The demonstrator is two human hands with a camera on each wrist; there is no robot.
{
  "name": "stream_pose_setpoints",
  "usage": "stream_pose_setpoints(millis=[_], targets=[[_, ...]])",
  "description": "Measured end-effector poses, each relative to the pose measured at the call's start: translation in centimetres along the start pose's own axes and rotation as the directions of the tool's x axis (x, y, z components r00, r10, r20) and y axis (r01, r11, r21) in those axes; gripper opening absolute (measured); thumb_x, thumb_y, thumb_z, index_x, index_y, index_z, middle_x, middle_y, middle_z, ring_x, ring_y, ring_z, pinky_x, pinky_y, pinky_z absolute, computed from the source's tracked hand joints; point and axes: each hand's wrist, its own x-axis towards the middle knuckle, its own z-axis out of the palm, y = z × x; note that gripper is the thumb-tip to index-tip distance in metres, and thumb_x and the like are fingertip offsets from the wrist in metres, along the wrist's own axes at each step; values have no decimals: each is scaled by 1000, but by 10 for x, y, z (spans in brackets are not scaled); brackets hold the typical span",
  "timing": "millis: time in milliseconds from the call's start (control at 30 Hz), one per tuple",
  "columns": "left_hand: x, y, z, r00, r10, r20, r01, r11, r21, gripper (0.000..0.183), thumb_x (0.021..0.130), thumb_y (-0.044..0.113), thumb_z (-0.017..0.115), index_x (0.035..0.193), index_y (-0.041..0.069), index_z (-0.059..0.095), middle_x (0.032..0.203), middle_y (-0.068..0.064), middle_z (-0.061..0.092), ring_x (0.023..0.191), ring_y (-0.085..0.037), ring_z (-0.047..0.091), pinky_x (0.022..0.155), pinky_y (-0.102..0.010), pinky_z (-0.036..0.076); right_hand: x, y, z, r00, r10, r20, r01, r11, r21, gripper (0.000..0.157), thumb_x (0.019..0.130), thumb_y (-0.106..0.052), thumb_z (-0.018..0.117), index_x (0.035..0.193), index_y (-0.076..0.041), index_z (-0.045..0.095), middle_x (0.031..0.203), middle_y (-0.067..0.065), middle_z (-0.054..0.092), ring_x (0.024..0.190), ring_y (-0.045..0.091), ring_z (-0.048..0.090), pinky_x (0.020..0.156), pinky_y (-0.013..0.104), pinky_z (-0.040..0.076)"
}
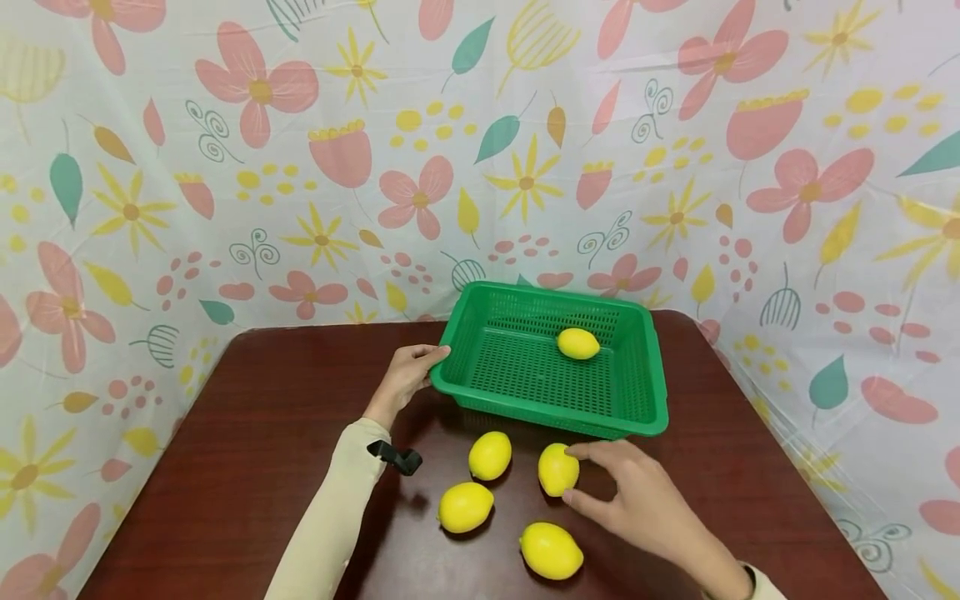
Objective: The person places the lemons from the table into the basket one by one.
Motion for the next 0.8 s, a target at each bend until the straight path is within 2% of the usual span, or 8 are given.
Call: stream_pose_setpoints(millis=[233,333,433,633,800], targets=[[-1,1,2,1000,-16,-14,16,1000,15,38,86,39,71,110,10,69,95,-4,63,68,-11,56,70,-31,47,-24,-1,25,994,29,101,-28,1000,-13,55,76,-67,66,115,-28,68,109,-18,63,98,2,56,74,31,51],[-1,2,1,1000,-26,-10,26,1000,12,38,86,39,71,111,10,69,95,-3,62,65,-11,53,72,-34,46,-33,-1,32,984,66,163,-63,998,-22,61,74,-73,62,118,-30,66,111,-17,62,99,4,55,75,34,51],[-1,2,0,999,-33,-4,33,999,9,39,86,39,72,111,9,69,93,-3,62,63,-10,52,70,-33,45,-41,0,39,972,97,213,-95,995,-18,67,72,-76,60,120,-31,65,113,-16,61,100,7,55,75,38,51],[-1,2,-1,1000,-28,-1,28,1000,-8,43,85,40,72,111,7,69,86,-2,60,63,-11,52,64,-28,43,-47,-3,48,958,122,258,-127,992,3,74,68,-78,63,124,-29,63,113,-16,60,102,10,55,73,39,50],[-2,3,0,1000,-17,9,17,1000,-9,45,85,41,72,113,5,68,80,0,57,62,-11,50,66,-30,43,-49,-5,51,959,100,267,-109,994,19,73,69,-75,66,124,-27,63,113,-16,60,102,11,55,73,40,51]])
